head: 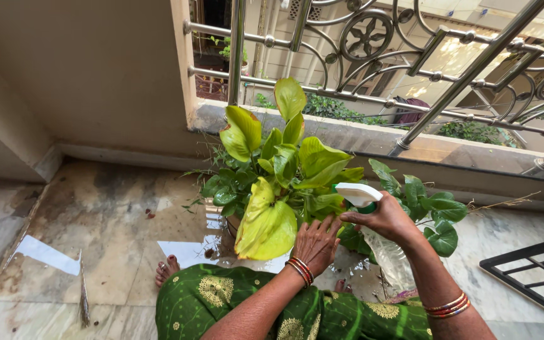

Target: The person sits on a balcony and sprays water from a clear plastic bottle onto the leaves of two potted plants. They use their left hand to lift and turn the leaves while spraying with their right hand to ensure coverage.

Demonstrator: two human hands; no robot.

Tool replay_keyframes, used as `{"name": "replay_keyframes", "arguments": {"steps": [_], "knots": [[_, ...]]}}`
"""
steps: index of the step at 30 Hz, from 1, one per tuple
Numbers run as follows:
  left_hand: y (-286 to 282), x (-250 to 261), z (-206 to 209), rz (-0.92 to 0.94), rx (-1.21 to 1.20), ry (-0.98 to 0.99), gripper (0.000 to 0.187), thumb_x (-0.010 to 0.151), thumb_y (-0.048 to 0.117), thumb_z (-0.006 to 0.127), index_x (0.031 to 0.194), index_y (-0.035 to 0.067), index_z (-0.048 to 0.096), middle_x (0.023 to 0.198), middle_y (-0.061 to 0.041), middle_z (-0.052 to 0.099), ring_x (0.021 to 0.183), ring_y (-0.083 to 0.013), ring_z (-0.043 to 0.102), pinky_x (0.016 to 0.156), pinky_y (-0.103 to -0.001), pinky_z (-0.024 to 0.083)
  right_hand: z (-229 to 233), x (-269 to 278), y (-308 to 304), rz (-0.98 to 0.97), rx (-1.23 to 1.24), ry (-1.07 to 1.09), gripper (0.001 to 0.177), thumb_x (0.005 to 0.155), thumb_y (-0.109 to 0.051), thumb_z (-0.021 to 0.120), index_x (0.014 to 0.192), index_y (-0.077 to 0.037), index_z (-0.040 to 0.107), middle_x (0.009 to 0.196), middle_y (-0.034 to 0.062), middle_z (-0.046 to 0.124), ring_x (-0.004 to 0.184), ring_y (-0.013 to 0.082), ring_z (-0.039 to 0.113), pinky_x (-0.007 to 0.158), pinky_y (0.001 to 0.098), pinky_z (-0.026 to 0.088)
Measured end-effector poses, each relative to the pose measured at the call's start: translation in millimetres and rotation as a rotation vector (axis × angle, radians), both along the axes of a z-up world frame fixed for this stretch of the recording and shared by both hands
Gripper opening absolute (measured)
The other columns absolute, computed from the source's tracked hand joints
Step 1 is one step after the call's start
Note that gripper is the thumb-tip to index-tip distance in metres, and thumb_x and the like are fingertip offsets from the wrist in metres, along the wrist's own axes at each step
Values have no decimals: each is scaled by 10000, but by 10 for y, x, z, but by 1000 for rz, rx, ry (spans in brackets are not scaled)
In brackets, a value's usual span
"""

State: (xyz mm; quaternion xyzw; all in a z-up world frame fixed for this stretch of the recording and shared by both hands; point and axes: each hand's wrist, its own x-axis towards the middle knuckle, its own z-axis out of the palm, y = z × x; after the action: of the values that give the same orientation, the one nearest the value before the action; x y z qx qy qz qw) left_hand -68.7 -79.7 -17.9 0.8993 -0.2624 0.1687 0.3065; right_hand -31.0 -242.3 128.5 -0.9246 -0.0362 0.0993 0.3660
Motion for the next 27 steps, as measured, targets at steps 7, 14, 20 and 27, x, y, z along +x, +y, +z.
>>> {"name": "replay_keyframes", "arguments": {"steps": [7, 14, 20, 27], "knots": [[-13, -35, -39, 7, 2, -2, 751, 866, 213, 728, 1521, 63, 392, 1461, -185, 536, 1075, -323, 609, 877, -470, 459, 21, -47, -124, 53, -277, 59, 593, 656, -429, 904, 1085, -39, 778, 821, 111, 832, 683, 176, 785, 700, 358, 638], [-37, -43, -96, -2, 39, -22, 741, 895, 228, 700, 1551, 67, 395, 1472, -206, 532, 1080, -323, 610, 879, -471, 463, -50, -56, -56, -61, -641, -65, 698, 628, -597, 901, 1102, -96, 790, 897, 136, 793, 821, 269, 780, 777, 447, 610], [-35, -42, -112, -2, 42, -19, 725, 895, 237, 700, 1542, 80, 413, 1445, -200, 549, 1077, -324, 611, 880, -475, 462, -76, -78, -36, -28, -596, -87, 695, 587, -531, 928, 1125, -116, 780, 897, 128, 791, 822, 270, 781, 768, 449, 606], [20, -32, -65, 10, 22, -23, 714, 892, 244, 706, 1526, 80, 420, 1435, -197, 560, 1070, -327, 619, 878, -482, 467, -95, -55, -27, 6, -494, -16, 715, 626, -540, 916, 1138, -60, 779, 900, 145, 816, 773, 222, 792, 775, 405, 623]]}}
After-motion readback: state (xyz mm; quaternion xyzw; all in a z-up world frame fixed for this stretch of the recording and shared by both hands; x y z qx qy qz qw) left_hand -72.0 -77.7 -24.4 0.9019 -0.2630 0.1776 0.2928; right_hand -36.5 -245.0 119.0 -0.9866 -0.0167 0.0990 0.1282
